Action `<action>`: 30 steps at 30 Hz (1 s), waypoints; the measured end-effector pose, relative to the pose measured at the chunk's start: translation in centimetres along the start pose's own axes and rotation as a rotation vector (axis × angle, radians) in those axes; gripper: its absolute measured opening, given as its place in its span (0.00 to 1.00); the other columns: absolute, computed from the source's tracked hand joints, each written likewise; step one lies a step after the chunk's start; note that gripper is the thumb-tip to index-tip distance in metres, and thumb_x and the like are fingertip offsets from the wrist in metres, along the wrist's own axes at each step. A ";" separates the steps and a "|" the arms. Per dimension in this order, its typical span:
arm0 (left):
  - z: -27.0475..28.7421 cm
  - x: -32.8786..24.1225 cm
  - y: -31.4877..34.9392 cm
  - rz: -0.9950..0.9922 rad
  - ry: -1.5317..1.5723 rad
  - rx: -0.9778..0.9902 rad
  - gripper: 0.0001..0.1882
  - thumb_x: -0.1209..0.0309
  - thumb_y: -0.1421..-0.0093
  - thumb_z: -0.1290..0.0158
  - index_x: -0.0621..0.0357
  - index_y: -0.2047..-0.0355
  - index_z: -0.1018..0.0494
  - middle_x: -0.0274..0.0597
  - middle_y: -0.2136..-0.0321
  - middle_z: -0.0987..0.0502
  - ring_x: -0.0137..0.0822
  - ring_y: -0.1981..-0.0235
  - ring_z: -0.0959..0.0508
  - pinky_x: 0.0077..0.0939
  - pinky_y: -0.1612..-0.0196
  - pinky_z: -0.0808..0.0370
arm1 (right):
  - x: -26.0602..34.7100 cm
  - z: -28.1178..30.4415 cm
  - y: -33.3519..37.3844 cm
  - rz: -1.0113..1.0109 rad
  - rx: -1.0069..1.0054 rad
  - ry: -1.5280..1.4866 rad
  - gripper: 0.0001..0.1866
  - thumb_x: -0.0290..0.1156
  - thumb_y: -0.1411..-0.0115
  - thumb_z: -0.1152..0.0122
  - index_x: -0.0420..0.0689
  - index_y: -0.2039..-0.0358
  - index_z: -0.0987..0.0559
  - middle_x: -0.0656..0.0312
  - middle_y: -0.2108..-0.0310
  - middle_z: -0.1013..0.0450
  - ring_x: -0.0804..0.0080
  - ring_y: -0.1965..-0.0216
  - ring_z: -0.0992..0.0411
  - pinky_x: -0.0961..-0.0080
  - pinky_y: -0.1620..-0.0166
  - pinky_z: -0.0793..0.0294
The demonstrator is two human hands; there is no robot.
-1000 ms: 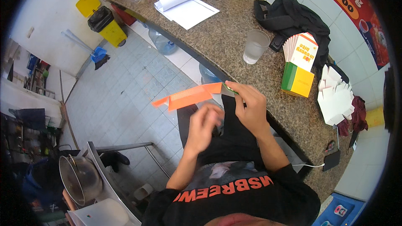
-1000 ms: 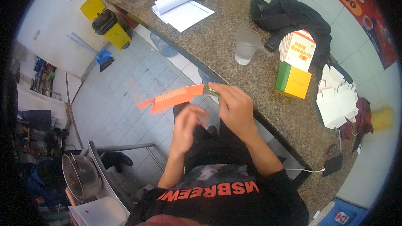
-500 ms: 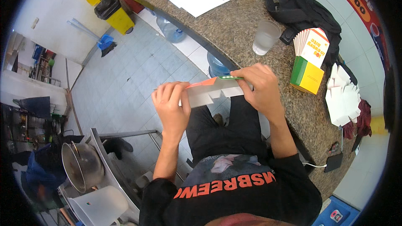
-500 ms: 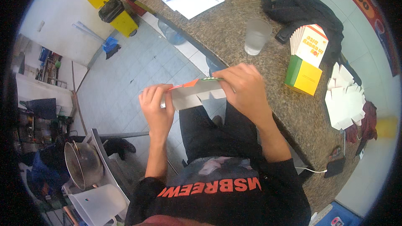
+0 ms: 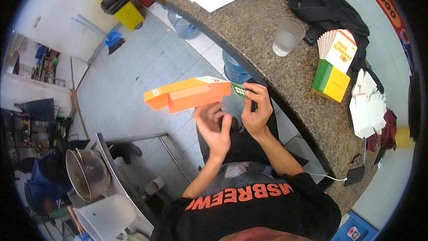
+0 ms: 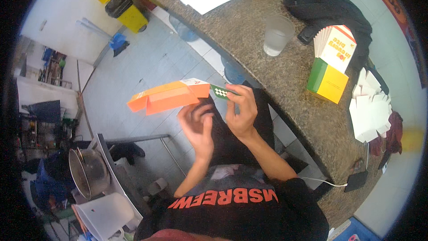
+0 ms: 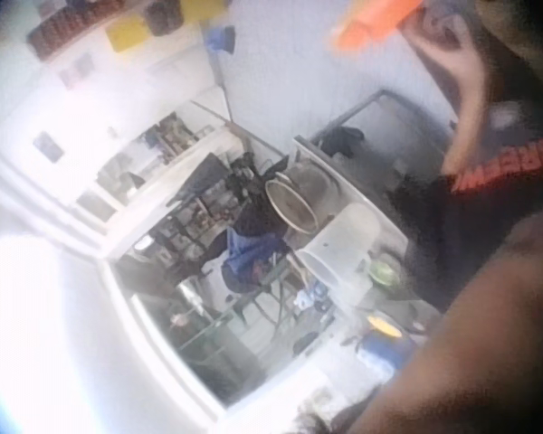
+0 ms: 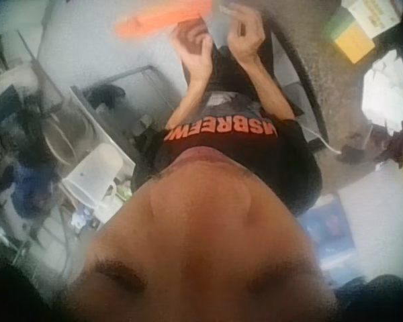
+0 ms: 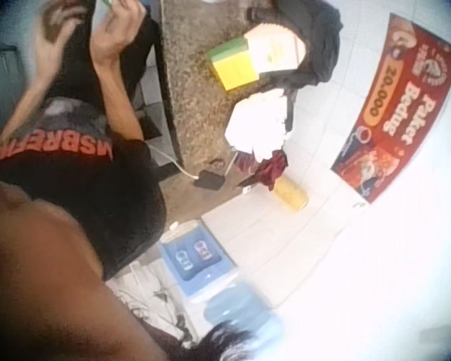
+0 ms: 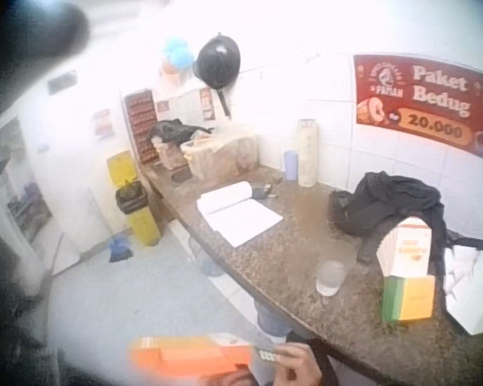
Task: The person assembles small paper boxes by folding and tucking flaps into slots. They repeatedly pick up flat paper pieces, fold them into box shapes, and place the finished boxes into a stack on the counter.
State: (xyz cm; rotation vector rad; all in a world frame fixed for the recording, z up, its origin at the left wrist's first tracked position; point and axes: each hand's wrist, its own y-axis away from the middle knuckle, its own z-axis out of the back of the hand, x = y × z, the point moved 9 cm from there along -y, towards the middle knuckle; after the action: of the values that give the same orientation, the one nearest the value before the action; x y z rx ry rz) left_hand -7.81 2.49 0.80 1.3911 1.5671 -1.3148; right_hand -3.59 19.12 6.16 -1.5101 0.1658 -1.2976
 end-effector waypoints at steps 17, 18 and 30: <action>-0.7 2.0 -3.4 0.166 0.253 -0.162 0.11 0.81 0.35 0.41 0.69 0.53 0.26 0.47 0.60 0.18 0.33 0.66 0.18 0.28 0.61 0.19 | 0.4 -0.2 0.1 0.057 -0.005 0.014 0.13 0.13 0.46 0.35 0.41 0.62 0.21 0.54 0.58 0.21 0.52 0.57 0.23 0.59 0.54 0.22; -0.9 1.8 -3.3 0.133 0.249 -0.175 0.11 0.80 0.35 0.40 0.69 0.53 0.26 0.46 0.61 0.18 0.33 0.66 0.18 0.27 0.61 0.19 | 0.4 -0.3 0.1 0.030 0.006 -0.007 0.12 0.13 0.46 0.35 0.41 0.62 0.21 0.54 0.58 0.20 0.53 0.57 0.23 0.60 0.54 0.23; -1.8 -5.3 0.0 -0.083 -0.590 0.324 0.11 0.76 0.45 0.32 0.64 0.62 0.20 0.43 0.68 0.17 0.35 0.62 0.19 0.30 0.56 0.24 | -1.4 1.1 -2.5 0.051 0.092 0.201 0.10 0.18 0.46 0.32 0.44 0.64 0.18 0.62 0.60 0.18 0.58 0.56 0.23 0.63 0.51 0.28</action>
State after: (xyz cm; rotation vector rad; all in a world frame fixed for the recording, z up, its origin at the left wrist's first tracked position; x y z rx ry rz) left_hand -6.37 2.57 6.16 0.9800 1.0520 -1.8813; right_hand -4.56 21.75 7.44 -1.2894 0.2691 -1.3962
